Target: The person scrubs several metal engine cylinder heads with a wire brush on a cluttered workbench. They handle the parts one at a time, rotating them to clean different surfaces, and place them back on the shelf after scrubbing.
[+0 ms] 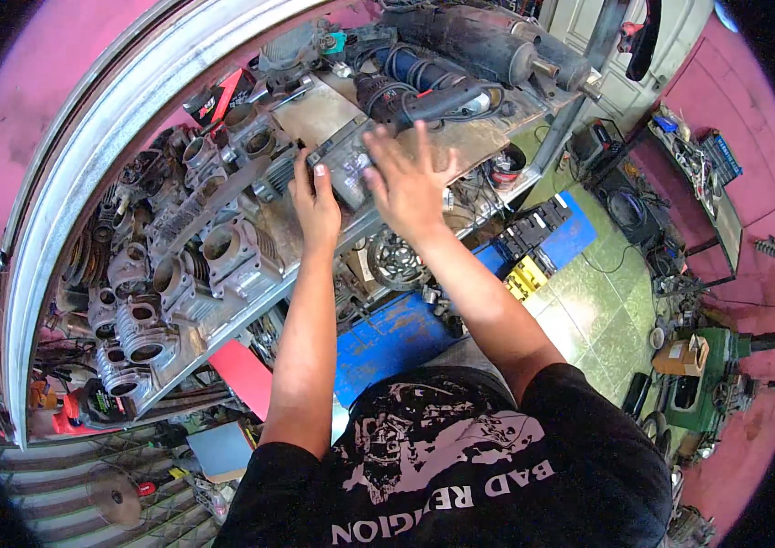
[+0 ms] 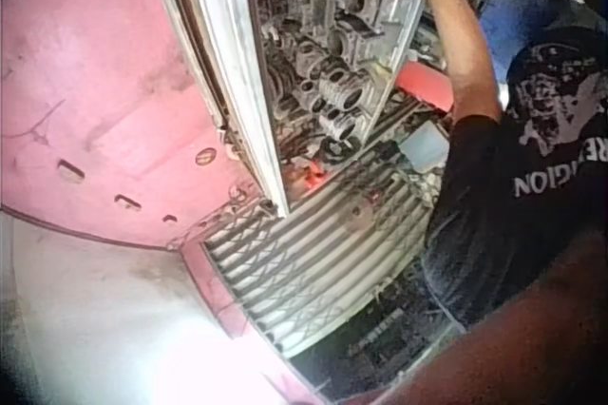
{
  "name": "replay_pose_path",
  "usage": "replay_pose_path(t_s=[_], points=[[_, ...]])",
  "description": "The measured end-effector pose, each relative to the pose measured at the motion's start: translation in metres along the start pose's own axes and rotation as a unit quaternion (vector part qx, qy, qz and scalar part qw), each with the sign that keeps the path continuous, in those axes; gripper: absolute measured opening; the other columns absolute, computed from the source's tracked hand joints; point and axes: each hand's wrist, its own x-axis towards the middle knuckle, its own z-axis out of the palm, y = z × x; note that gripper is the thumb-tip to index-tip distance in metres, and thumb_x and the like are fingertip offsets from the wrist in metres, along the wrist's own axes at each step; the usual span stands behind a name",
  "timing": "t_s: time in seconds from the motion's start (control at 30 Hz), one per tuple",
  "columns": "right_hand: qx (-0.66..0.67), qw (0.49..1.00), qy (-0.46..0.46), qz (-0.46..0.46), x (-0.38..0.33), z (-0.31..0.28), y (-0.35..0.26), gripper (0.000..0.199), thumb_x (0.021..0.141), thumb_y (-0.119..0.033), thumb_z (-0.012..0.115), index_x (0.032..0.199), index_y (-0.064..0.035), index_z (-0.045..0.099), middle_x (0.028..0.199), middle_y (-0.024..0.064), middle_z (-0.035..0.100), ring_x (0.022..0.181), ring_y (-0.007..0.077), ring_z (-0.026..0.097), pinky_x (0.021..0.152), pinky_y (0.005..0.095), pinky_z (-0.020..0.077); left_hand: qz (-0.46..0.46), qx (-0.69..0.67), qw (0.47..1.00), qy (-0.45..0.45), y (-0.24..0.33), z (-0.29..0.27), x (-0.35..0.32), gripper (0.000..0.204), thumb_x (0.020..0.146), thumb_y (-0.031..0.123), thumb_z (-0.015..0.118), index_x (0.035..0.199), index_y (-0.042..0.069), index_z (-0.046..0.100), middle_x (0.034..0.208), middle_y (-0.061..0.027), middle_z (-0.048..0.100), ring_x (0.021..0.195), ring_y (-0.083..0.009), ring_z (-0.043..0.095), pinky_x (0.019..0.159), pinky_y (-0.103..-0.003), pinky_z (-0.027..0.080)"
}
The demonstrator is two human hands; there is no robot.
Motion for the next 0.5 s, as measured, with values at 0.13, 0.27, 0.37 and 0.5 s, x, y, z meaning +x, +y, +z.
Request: replay_pose_path(t_s=[0.13, 0.27, 0.37, 0.5], points=[[0.032, 0.994, -0.033, -0.097, -0.029, 0.005, -0.005, 0.052, 0.1, -0.045, 0.064, 0.152, -0.0409, 0.055, 0.158, -0.0134, 0.053, 0.161, 0.0268, 0.021, 0.116, 0.0765, 0.008, -0.007, 0.007, 1.0, 0.007, -0.006, -0.001, -0.002, 0.055, 0.108, 0.044, 0.052, 0.147, 0.005, 0.054, 0.123, -0.0253, 0.063, 0.112, -0.0377, 0.054, 0.102, -0.047, 0.043], [-0.027, 0.997, -0.005, -0.07, -0.023, 0.004, 0.04, 0.048, 0.101, -0.045, 0.061, 0.149, -0.0415, 0.058, 0.157, -0.0149, 0.055, 0.162, 0.0296, 0.019, 0.116, 0.0773, 0.0059, 0.003, 0.018, 1.0, -0.009, 0.006, -0.003, -0.003, 0.053, 0.108, 0.042, 0.052, 0.146, 0.005, 0.054, 0.119, -0.0247, 0.064, 0.109, -0.0376, 0.054, 0.1, -0.047, 0.044], [0.002, 1.0, 0.019, -0.005, -0.008, 0.004, 0.027, 0.053, 0.101, -0.047, 0.06, 0.152, -0.04, 0.054, 0.157, -0.0117, 0.055, 0.162, 0.0314, 0.019, 0.116, 0.0778, 0.0067, 0.025, 0.029, 0.999, -0.003, 0.004, -0.002, -0.002, 0.05, 0.108, 0.04, 0.053, 0.145, 0.006, 0.055, 0.118, -0.0247, 0.065, 0.109, -0.0389, 0.055, 0.099, -0.048, 0.044], [0.029, 0.996, -0.031, -0.083, -0.042, 0.008, 0.003, 0.058, 0.1, -0.049, 0.06, 0.156, -0.0394, 0.05, 0.158, -0.0094, 0.054, 0.161, 0.0312, 0.02, 0.115, 0.0784, 0.0092, 0.016, 0.024, 1.0, -0.001, 0.002, 0.0, -0.001, 0.05, 0.107, 0.04, 0.053, 0.146, 0.009, 0.055, 0.12, -0.0257, 0.063, 0.109, -0.0403, 0.056, 0.099, -0.048, 0.044]])
